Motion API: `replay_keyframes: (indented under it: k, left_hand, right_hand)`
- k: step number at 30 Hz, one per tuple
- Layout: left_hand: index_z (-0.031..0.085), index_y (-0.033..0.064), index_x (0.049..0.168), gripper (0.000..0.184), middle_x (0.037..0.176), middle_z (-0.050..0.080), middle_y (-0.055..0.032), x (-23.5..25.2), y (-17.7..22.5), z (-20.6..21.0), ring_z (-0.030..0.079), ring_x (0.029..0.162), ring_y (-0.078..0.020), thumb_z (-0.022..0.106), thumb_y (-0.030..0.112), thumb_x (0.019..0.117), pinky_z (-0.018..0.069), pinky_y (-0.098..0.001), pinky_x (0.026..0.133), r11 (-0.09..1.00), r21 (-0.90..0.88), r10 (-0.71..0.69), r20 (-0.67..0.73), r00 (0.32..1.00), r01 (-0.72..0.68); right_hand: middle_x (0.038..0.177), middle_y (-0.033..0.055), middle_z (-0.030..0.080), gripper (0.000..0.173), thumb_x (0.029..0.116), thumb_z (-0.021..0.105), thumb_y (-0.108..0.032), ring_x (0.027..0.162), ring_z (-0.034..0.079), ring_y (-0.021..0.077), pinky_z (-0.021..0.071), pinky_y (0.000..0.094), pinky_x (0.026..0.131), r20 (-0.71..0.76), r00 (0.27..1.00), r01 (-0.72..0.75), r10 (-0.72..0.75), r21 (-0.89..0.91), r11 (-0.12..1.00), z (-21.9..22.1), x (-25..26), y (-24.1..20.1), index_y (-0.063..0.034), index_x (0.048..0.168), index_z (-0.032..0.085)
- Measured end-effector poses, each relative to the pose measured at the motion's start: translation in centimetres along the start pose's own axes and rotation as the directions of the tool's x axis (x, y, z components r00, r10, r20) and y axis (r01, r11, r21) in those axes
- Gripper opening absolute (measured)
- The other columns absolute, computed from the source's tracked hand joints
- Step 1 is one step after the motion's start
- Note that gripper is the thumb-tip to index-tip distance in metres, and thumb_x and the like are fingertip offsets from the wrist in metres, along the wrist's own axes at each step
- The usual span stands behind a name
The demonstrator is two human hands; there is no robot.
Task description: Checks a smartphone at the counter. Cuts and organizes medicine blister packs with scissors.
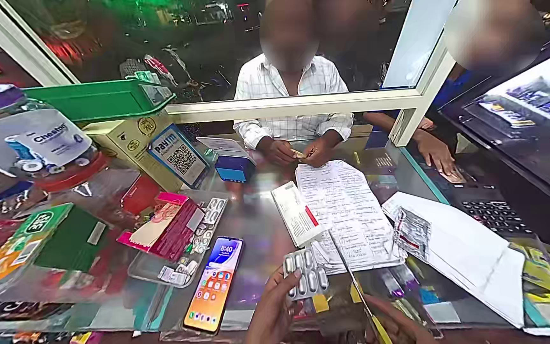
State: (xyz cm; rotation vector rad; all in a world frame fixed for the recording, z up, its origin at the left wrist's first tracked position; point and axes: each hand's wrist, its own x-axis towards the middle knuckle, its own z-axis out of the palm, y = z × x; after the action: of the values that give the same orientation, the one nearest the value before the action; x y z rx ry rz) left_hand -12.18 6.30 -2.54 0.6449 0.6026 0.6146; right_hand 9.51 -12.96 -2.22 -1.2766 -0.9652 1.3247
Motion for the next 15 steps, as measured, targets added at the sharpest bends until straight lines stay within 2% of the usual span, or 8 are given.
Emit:
replay_keyframes:
  k: [2,5,10,13,15]
  left_hand:
    - [0.064,0.0075,0.113,0.017,0.095,0.076,-0.0084,0.8,-0.3,1.3,0.074,0.081,-0.0150,0.060,0.014,0.0976,0.0617,-0.0297,0.071,1.000,0.003,0.009,-0.012,1.000,-0.009]
    - [0.064,0.0029,0.113,0.017,0.094,0.076,-0.0111,1.8,-0.3,3.1,0.074,0.080,-0.0159,0.057,0.009,0.0995,0.0622,-0.0294,0.070,0.999,0.030,0.033,-0.017,0.999,-0.032]
    - [0.058,-0.0023,0.120,0.020,0.097,0.075,-0.0139,3.3,-0.4,4.7,0.075,0.080,-0.0188,0.054,0.007,0.1032,0.0633,-0.0318,0.071,0.983,0.125,0.150,-0.099,0.984,-0.137]
    - [0.056,-0.0061,0.124,0.025,0.101,0.074,-0.0163,4.0,-0.6,5.0,0.075,0.087,-0.0225,0.055,0.007,0.1036,0.0635,-0.0375,0.080,0.960,0.172,0.249,-0.151,0.957,-0.222]
    - [0.055,-0.0072,0.124,0.026,0.101,0.074,-0.0168,4.7,-0.9,5.0,0.075,0.089,-0.0236,0.057,0.007,0.1030,0.0633,-0.0393,0.082,0.930,0.204,0.341,-0.165,0.925,-0.306]
  right_hand:
    - [0.109,0.0020,0.070,0.065,0.0908,0.071,-0.006,0.086,0.068,0.0091,0.0599,0.0302,0.076,-0.075,0.997,0.000,0.001,0.012,1.000,-0.2,-0.2,0.3,0.0028,0.148,0.042]
    - [0.097,-0.0021,0.069,0.051,0.0978,0.066,-0.019,0.071,0.064,0.0051,0.0567,0.0264,0.064,-0.121,0.992,0.025,-0.022,0.028,0.999,-0.8,-0.4,0.7,0.0001,0.142,0.050]
    - [0.097,-0.0061,0.069,0.057,0.0955,0.070,-0.034,0.072,0.064,0.0023,0.0566,0.0242,0.064,-0.081,0.995,0.067,-0.063,0.040,0.997,-1.5,-0.6,1.1,-0.0009,0.138,0.052]
    - [0.094,-0.0060,0.065,0.071,0.0937,0.065,-0.056,0.075,0.060,0.0020,0.0529,0.0226,0.066,-0.009,0.996,0.087,-0.087,0.006,0.996,-1.5,-0.4,1.7,-0.0016,0.136,0.050]
    - [0.094,-0.0049,0.065,0.073,0.0923,0.067,-0.056,0.077,0.061,0.0030,0.0535,0.0229,0.068,0.056,0.995,0.088,-0.088,0.006,0.996,-1.4,-0.1,1.9,-0.0013,0.137,0.048]
